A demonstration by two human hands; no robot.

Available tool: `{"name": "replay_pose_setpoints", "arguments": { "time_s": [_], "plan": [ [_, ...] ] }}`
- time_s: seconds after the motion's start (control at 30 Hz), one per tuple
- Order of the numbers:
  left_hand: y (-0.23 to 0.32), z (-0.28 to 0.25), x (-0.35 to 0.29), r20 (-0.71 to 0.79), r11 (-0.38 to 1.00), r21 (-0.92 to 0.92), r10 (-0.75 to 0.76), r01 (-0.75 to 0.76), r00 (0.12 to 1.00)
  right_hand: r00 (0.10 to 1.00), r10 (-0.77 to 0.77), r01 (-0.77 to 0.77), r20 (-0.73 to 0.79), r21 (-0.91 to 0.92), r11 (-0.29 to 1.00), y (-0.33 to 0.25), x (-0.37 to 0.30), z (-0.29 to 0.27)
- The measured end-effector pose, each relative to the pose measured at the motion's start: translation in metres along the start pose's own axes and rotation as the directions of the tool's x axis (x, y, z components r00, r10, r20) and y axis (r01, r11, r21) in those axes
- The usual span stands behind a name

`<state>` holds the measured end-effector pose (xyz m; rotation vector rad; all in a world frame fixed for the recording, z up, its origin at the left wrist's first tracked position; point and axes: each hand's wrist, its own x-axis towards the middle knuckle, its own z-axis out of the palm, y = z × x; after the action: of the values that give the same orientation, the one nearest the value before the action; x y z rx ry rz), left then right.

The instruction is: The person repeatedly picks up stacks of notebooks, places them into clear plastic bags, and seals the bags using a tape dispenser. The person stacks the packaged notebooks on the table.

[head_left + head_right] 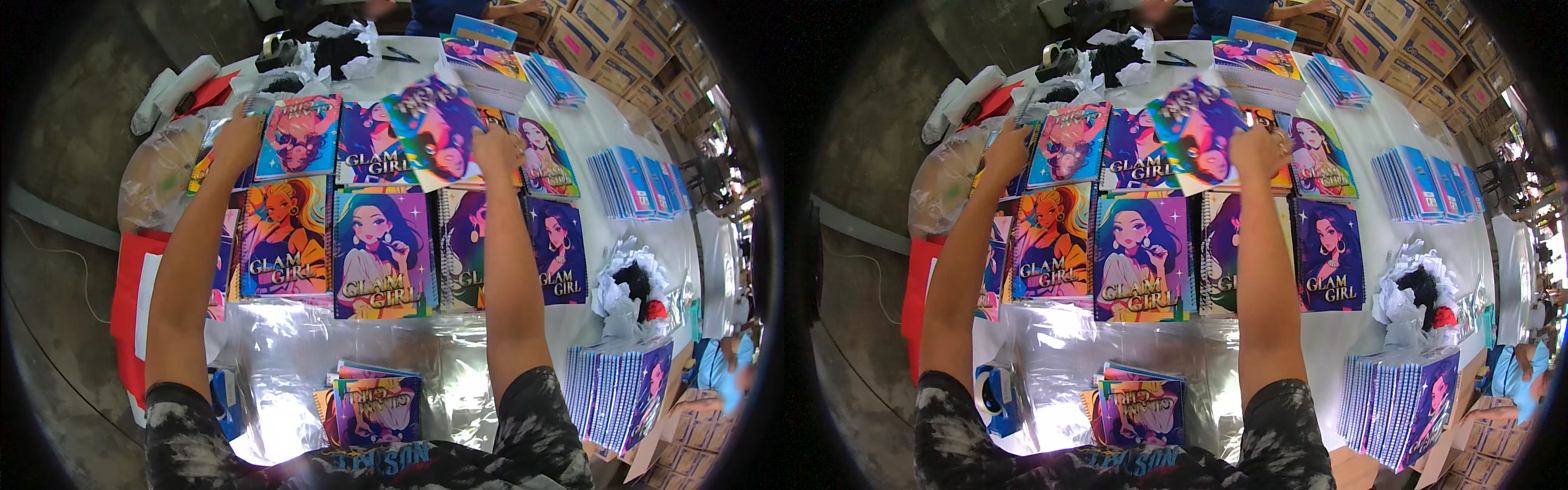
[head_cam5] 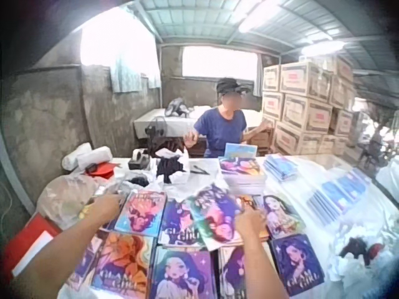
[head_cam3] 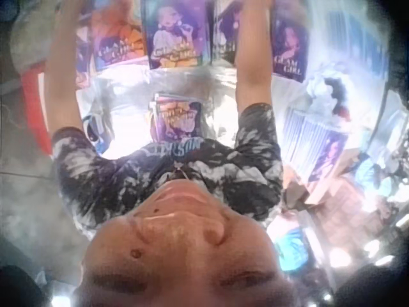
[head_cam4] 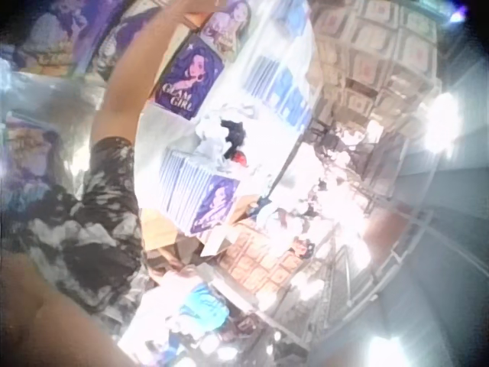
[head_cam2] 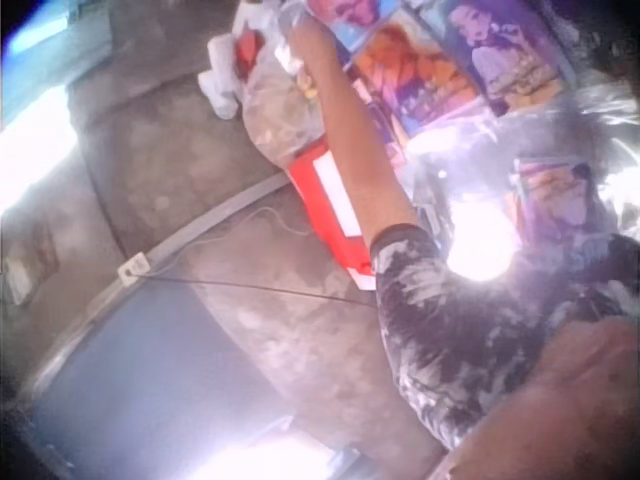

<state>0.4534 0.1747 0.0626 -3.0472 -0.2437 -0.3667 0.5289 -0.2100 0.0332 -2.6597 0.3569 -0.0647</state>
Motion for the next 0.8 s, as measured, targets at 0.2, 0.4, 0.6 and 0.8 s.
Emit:
{"name": "replay_pose_setpoints", "arguments": {
  "time_s": [0.2,0.4,0.6,0.8],
  "plan": [
    [0.096,0.049,0.008,0.479,0.933,-0.027,-0.304,0.36,0.824,0.995,-0.054,0.055,0.083,-0.007,0.998,0.019,-0.015,0.051],
    [0.093,0.025,0.024,0.589,0.955,-0.059,-0.201,0.289,0.783,0.966,0.07,-0.082,0.247,0.042,0.996,0.033,0.025,0.034],
    [-0.012,0.004,-0.005,0.133,0.515,-0.814,-0.286,0.269,0.949,0.992,-0.075,0.081,-0.097,0.062,0.995,0.002,0.003,0.025],
    [0.026,-0.093,-0.216,-0.513,0.654,-0.709,-0.222,-0.264,0.829,0.628,-0.364,0.619,-0.687,0.158,0.77,0.021,-0.073,-0.072]
  ]
}}
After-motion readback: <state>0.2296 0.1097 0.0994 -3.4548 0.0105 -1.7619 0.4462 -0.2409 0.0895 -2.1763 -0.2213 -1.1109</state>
